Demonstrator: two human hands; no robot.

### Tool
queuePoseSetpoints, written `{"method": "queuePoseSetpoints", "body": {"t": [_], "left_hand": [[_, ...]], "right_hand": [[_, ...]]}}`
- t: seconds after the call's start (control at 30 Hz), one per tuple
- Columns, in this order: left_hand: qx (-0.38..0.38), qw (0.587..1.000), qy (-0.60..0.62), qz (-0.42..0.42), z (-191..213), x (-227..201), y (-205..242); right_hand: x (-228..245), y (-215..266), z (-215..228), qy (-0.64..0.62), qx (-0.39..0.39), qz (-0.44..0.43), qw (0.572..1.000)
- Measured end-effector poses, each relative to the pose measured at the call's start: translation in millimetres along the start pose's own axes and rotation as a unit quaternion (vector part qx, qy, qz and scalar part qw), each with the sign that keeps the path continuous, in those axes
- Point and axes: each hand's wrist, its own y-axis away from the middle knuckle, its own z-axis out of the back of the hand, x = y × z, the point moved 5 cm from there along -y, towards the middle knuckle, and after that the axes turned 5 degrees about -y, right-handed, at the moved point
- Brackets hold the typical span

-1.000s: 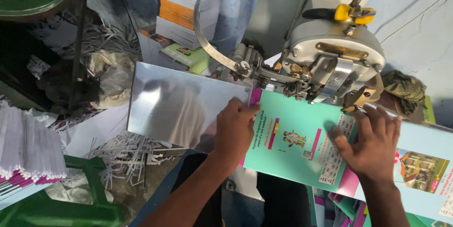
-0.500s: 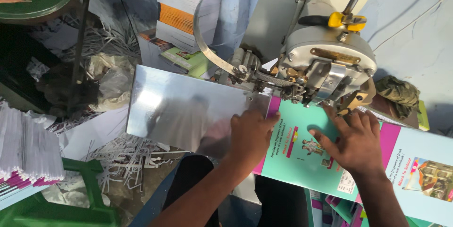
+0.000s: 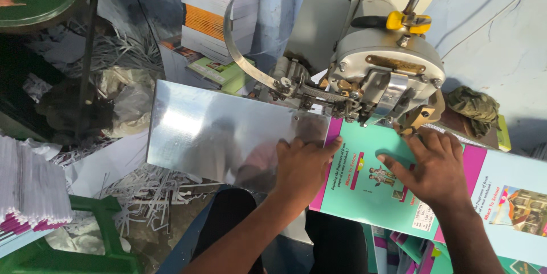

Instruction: The person repeatedly takes a book from a stack, places it on a sewing machine, and stitches the spine. After each stitch, the person moves the finished book to a separate pile and retrieves the next book to continue the process.

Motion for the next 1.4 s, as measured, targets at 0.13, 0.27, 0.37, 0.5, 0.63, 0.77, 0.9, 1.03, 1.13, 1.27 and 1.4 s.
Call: {"method": "queuePoseSetpoints", "body": {"t": [0.13, 0.27, 0.37, 0.5, 0.63, 0.77, 0.9, 1.03, 1.13, 1.27, 1.4], "left_hand": [[0.019, 1.0, -0.008, 0.001, -1.3, 1.2, -0.2], [0.007, 1.0, -0.005, 0.0, 0.2, -0.3, 0.4], [0.007, 1.0, -0.002, 0.004, 1.7, 0.1, 0.5], [0.02, 0.999, -0.035, -0.003, -0.6, -1.6, -1.5], [0.023, 0.999, -0.023, -0.021, -7.4, -3.4, -2.5], [-0.011, 0.998, -0.031, -0.048, -18.1, -11.5, -1.3], [-0.044, 0.996, -0.044, -0.067, -29.7, -20.0, -5.0], [-0.001, 0.997, -0.037, -0.066, -43.6, -28.7, -5.6], [-0.04, 0.996, -0.031, -0.077, -43.4, -39.2, -7.0], [-0.015, 0.997, -0.022, -0.071, -44.6, -54.3, -11.5], [0.063, 0.996, 0.005, -0.064, -46.3, -71.4, -14.2]], "right_hand": [[-2.0, -3.1, -1.7, 0.0, 0.03, -0.016, 0.999], [-9.7, -4.0, -3.6, -0.021, 0.059, -0.03, 0.998], [-32.6, -9.7, -12.2, -0.068, 0.156, -0.094, 0.981], [-84.5, -24.3, -21.6, -0.1, 0.321, -0.184, 0.924], [-124.7, -23.2, -23.9, -0.129, 0.445, -0.266, 0.846], [-145.0, -13.3, -17.6, -0.174, 0.496, -0.281, 0.803], [-165.4, -6.2, -14.5, -0.142, 0.495, -0.285, 0.808], [-183.9, 6.8, -13.4, -0.16, 0.494, -0.259, 0.814], [-199.0, 17.3, -5.3, -0.129, 0.462, -0.264, 0.837], [-207.0, 35.7, 7.1, -0.149, 0.427, -0.277, 0.848], [-227.1, 58.3, 26.2, -0.026, 0.42, -0.272, 0.865]]}}
